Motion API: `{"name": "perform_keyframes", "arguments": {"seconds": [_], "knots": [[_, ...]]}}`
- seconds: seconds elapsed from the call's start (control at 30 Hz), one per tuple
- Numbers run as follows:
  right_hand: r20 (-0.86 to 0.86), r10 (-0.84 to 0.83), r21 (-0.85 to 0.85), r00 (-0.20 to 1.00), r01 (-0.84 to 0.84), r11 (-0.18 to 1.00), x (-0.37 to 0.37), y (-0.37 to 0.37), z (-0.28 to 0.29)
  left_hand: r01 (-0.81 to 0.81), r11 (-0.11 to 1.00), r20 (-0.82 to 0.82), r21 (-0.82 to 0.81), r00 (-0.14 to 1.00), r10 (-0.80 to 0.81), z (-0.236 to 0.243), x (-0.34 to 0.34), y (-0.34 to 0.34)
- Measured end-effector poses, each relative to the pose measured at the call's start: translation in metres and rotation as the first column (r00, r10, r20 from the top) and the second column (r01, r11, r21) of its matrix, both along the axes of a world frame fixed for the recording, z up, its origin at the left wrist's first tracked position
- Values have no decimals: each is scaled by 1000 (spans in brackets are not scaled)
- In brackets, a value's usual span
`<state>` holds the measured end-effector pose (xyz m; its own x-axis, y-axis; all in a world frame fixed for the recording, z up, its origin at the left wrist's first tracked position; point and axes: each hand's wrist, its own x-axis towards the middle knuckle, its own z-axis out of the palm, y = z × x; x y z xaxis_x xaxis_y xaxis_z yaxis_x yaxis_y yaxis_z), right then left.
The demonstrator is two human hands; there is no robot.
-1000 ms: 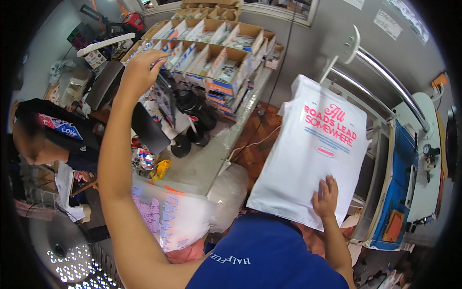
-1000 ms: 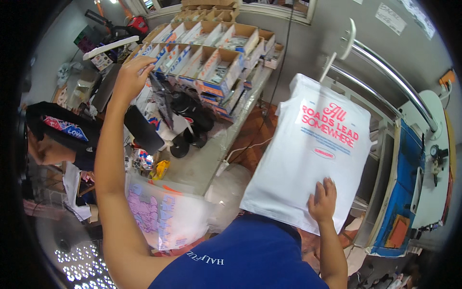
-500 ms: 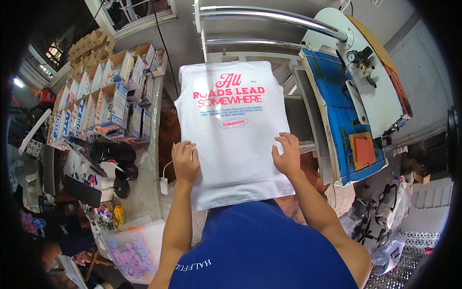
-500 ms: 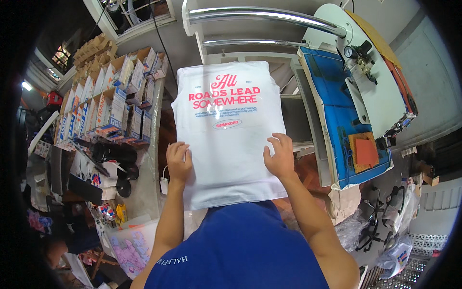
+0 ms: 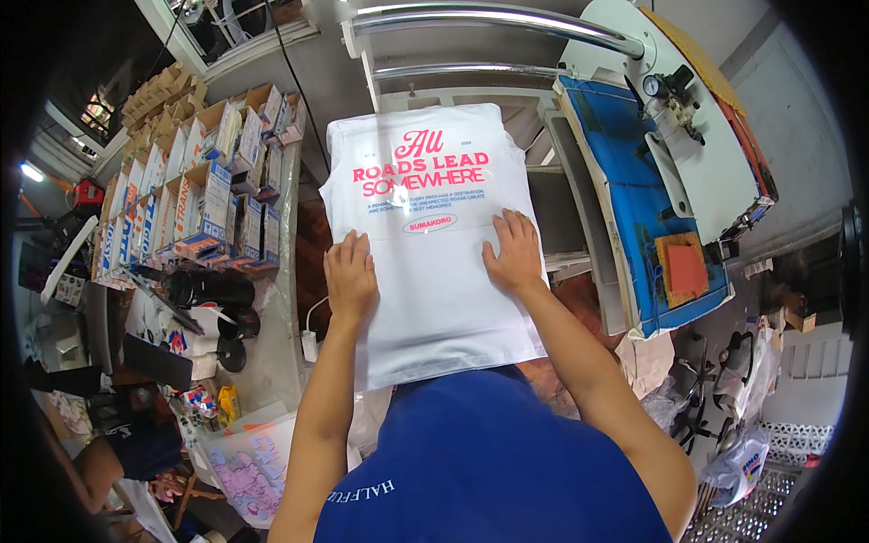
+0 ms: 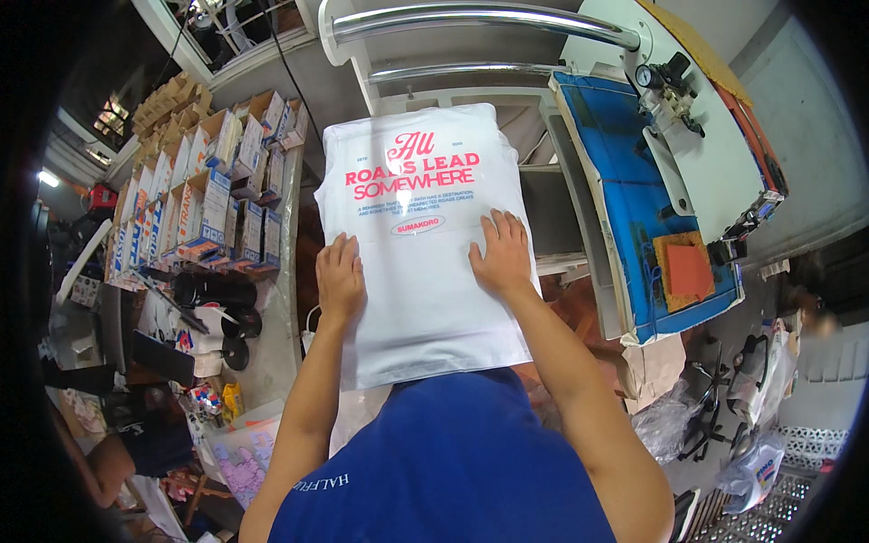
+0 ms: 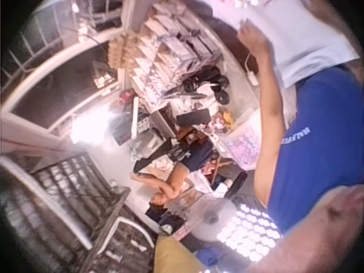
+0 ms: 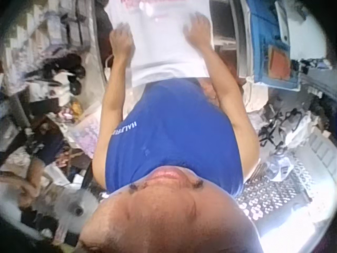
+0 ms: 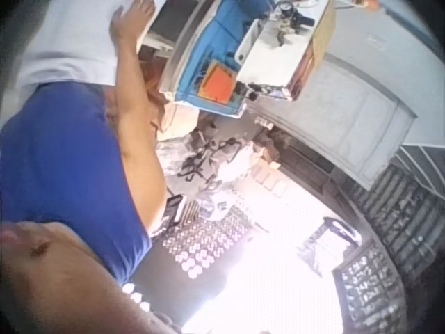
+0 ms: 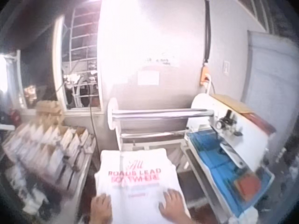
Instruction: The person prepares a white t-shirt on a heat press, cuts a design sheet, and presses the design onto the shirt. They then switch to a black t-shirt, place a small label on it, and prepare to press it. The person uses scissors to cut a design sheet and places it on the black t-shirt.
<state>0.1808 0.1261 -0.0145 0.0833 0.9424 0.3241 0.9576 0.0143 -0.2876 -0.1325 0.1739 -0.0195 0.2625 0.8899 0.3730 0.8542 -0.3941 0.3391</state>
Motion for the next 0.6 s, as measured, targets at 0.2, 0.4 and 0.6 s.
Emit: {"name": "perform_keyframes", "arguments": {"seconds": [0.2,0.4,0.6], "knots": [[-15,-24,-58,1000,23,998,1,2,-3,-8,999,-48,-31,999,7,-2,0,1],[11,-39,-31,999,39,999,0,2,-4,-15,1000,-23,-10,1000,14,2,4,3],[-64,-140,-160,988,129,979,32,56,3,-111,947,-140,-301,988,71,2,-6,59]]}}
